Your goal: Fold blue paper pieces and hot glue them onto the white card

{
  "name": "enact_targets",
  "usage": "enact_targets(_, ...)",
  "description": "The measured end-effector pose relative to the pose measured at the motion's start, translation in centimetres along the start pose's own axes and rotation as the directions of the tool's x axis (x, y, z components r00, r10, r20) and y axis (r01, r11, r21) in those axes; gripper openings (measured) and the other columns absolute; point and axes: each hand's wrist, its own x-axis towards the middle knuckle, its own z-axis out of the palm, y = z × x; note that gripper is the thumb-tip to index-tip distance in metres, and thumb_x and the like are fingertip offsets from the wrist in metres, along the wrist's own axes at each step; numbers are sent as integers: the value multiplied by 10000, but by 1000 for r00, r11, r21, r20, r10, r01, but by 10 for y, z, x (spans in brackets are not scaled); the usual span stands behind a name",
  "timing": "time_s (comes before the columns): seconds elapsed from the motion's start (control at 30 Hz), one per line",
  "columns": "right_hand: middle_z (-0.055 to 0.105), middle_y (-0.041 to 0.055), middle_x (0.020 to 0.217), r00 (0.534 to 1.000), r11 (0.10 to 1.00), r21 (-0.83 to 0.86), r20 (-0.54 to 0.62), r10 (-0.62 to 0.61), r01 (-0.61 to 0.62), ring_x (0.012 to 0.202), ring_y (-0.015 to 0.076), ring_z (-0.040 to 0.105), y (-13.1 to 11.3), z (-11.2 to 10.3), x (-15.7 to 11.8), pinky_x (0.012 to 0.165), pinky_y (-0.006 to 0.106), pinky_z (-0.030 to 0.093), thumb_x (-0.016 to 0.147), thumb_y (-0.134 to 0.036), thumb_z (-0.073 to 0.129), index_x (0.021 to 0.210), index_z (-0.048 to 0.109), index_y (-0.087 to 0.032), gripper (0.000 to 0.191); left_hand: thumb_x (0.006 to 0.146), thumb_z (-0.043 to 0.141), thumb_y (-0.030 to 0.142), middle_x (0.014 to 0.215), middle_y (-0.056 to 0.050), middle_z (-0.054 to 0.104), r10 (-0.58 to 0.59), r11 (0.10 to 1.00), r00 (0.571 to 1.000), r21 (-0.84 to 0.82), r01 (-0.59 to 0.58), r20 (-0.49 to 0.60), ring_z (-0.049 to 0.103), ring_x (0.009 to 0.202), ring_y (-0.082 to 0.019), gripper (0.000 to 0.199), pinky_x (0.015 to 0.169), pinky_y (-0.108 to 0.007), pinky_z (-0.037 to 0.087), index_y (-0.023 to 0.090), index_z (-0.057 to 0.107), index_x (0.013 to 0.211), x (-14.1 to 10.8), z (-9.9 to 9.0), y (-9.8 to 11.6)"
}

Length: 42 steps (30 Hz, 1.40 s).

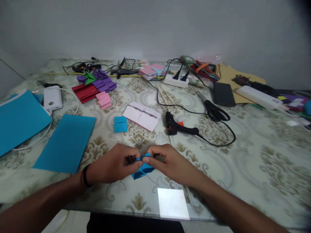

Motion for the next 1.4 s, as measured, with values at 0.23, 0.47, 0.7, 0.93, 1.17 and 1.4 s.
enact_targets(0.23, 415, -46, 610, 999, 998, -52, -21, -45, 44, 576, 105, 393, 0, -1, 0, 552, 250, 308, 1027, -413, 473, 652, 486, -189, 437, 931, 599, 298, 579, 60, 470, -37, 999, 998, -9, 38, 41, 425, 575, -87, 335, 546, -238, 280, 163, 509, 638, 3, -3, 3)
enact_targets(0.47, 553, -31, 649, 1000, 999, 46, -13, 23, -23, 617, 114, 468, -2, 0, 0, 572, 238, 362, 918, -359, 665, 725, 622, -172, 271, 920, 611, 250, 581, 66, 461, 26, 999, 1000, 19, -26, -4, 417, 567, -83, 284, 557, -238, 283, 164, 535, 661, 2, -3, 3)
enact_targets(0.7, 584, -19, 699, 999, 998, 45, -35, -32, 34, 658, 124, 508, -4, -1, -1, 602, 237, 399, 954, -361, 632, 793, 650, -183, 241, 964, 526, 240, 589, 53, 450, 46, 997, 999, -60, -46, 7, 406, 581, -90, 312, 568, -231, 307, 159, 553, 663, 1, -6, 7)
enact_targets(0.93, 593, -22, 693, 996, 994, 78, -57, -71, 76, 646, 120, 513, -3, -1, -2, 588, 231, 395, 957, -375, 648, 798, 655, -183, 249, 940, 575, 244, 582, 59, 444, 80, 997, 997, 5, -80, -14, 412, 566, -85, 319, 561, -243, 279, 166, 479, 646, 1, -2, 2)
enact_targets(1.17, 645, -1, 735, 990, 996, 22, -113, -88, 91, 679, 133, 563, -3, 1, -1, 621, 240, 438, 956, -323, 639, 823, 665, -183, 195, 956, 558, 238, 574, 62, 385, 135, 991, 990, 29, -134, -38, 378, 558, -90, 368, 564, -267, 264, 177, 396, 632, 0, 0, 0)
enact_targets(1.4, 622, -16, 705, 986, 994, 28, -133, -97, 101, 657, 128, 550, -3, 1, 0, 608, 236, 440, 937, -295, 644, 853, 676, -195, 134, 998, 498, 215, 578, 62, 353, 143, 990, 989, -1, -143, -36, 359, 557, -88, 397, 576, -266, 269, 174, 371, 625, 1, -3, 3)
